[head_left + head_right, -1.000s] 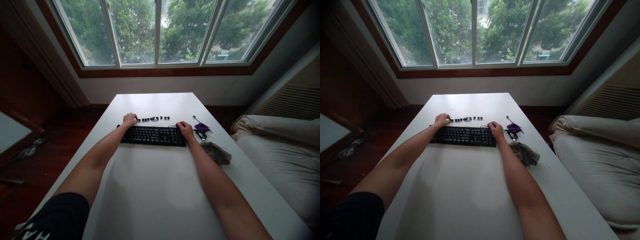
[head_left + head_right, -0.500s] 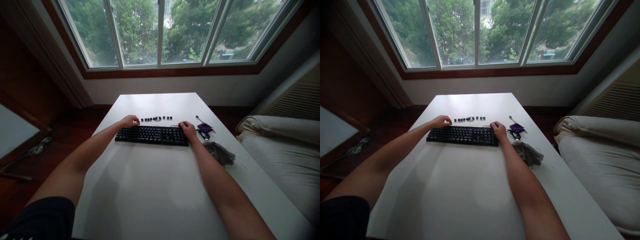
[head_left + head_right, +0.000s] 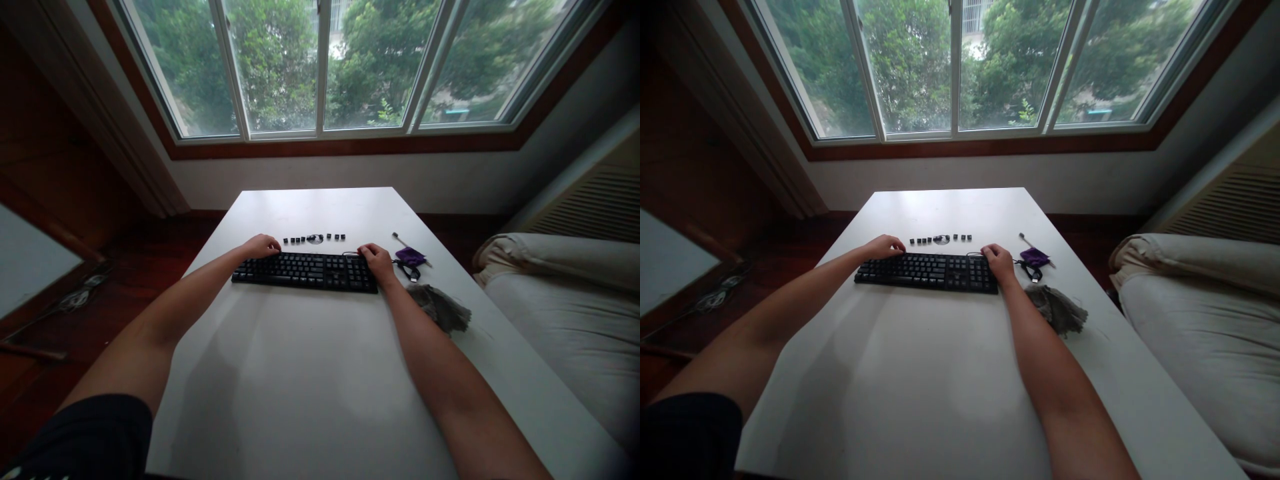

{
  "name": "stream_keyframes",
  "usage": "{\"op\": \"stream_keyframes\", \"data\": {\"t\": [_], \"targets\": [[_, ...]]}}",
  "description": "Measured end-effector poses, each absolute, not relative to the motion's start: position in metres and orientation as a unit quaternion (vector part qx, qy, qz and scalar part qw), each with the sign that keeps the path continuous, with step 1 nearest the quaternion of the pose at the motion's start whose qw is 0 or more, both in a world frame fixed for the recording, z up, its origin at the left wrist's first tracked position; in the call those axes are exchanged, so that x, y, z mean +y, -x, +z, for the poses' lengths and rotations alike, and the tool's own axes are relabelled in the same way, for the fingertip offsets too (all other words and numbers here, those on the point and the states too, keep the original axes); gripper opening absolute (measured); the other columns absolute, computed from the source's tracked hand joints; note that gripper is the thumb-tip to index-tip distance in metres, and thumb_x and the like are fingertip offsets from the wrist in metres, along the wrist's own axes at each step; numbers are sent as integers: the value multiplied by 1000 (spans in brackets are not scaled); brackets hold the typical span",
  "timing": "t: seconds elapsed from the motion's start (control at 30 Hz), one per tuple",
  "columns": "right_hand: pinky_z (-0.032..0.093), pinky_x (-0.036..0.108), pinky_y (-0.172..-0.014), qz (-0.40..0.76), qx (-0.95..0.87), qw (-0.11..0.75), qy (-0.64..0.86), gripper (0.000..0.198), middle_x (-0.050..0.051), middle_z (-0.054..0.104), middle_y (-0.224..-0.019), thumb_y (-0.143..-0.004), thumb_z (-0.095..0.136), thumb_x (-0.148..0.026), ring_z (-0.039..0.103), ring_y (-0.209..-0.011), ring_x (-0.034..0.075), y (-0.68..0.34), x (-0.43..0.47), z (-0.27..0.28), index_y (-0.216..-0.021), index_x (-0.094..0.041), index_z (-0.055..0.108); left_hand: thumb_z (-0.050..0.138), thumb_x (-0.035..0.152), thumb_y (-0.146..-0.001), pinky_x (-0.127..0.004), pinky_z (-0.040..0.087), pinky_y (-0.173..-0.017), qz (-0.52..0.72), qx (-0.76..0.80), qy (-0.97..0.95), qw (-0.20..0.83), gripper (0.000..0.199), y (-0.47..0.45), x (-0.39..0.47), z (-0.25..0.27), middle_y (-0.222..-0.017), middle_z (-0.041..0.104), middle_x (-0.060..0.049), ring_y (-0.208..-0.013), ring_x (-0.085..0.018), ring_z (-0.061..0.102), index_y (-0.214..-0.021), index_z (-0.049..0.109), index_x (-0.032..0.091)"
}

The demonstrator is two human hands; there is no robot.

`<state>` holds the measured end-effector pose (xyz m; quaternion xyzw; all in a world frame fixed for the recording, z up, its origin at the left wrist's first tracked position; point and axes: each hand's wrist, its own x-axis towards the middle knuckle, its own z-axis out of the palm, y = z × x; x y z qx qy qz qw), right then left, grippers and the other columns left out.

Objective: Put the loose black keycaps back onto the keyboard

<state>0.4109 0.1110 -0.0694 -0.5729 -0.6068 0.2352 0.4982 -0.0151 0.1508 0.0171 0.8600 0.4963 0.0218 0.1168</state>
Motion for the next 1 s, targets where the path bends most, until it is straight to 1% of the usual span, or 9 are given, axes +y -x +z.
{"op": "stream_keyframes", "data": {"t": [0.1,0.23,0.33,0.43,0.5,0.6,0.67,0.87,1.0], "targets": [[48,34,-78,233,-609,498,572,35,5,75,-85,-84,56,-51,66,-84,23,-411,112,-71,-86,-20,74,60,36,-84,-23,48,-79,20,484,-870,94,29,13,148,18,-100,77,-1,-88,-17,69,-105,78,25],[48,34,-78,233,-610,497,572,34,5,75,-86,-85,56,-50,66,-84,24,-412,113,-72,-86,-21,74,63,35,-82,-23,48,-76,23,481,-872,82,27,12,145,18,-100,77,0,-88,-17,69,-104,77,26],[48,34,-78,236,-608,500,570,33,5,75,-86,-84,56,-49,66,-84,24,-412,113,-72,-85,-20,74,63,34,-82,-22,49,-78,23,500,-859,107,28,11,144,17,-100,77,1,-90,-17,70,-105,77,27],[48,34,-79,239,-606,501,571,33,5,75,-86,-84,57,-49,66,-84,24,-412,113,-71,-86,-20,74,61,35,-83,-22,50,-82,40,521,-839,155,37,10,145,13,-105,77,1,-95,-17,70,-117,73,26],[48,34,-78,239,-606,499,572,34,5,75,-86,-84,57,-49,66,-84,23,-412,112,-70,-86,-20,74,59,41,-85,-23,50,-85,55,542,-820,173,42,10,146,9,-108,77,-1,-97,-18,69,-122,71,25],[47,34,-78,236,-608,498,572,34,5,75,-86,-84,57,-49,66,-84,23,-413,113,-72,-85,-20,74,55,50,-89,-25,51,-85,57,583,-793,164,42,9,148,1,-110,76,-3,-100,-20,69,-116,74,25],[47,34,-78,233,-608,498,572,34,5,75,-86,-84,56,-49,66,-84,23,-413,114,-73,-85,-20,74,55,53,-89,-26,51,-85,58,601,-780,162,42,9,148,-3,-110,76,-3,-100,-21,69,-112,75,25],[47,34,-77,231,-610,493,575,34,5,75,-86,-84,56,-49,65,-83,23,-412,113,-73,-85,-21,74,61,52,-85,-29,52,-84,82,618,-758,190,41,9,146,-6,-102,77,-3,-95,-21,69,-112,75,25],[47,34,-76,231,-609,492,577,36,6,75,-85,-84,56,-51,65,-82,23,-411,113,-71,-85,-20,74,65,53,-82,-28,51,-83,75,625,-753,192,38,9,147,-4,-103,76,-2,-95,-20,69,-107,76,26]]}}
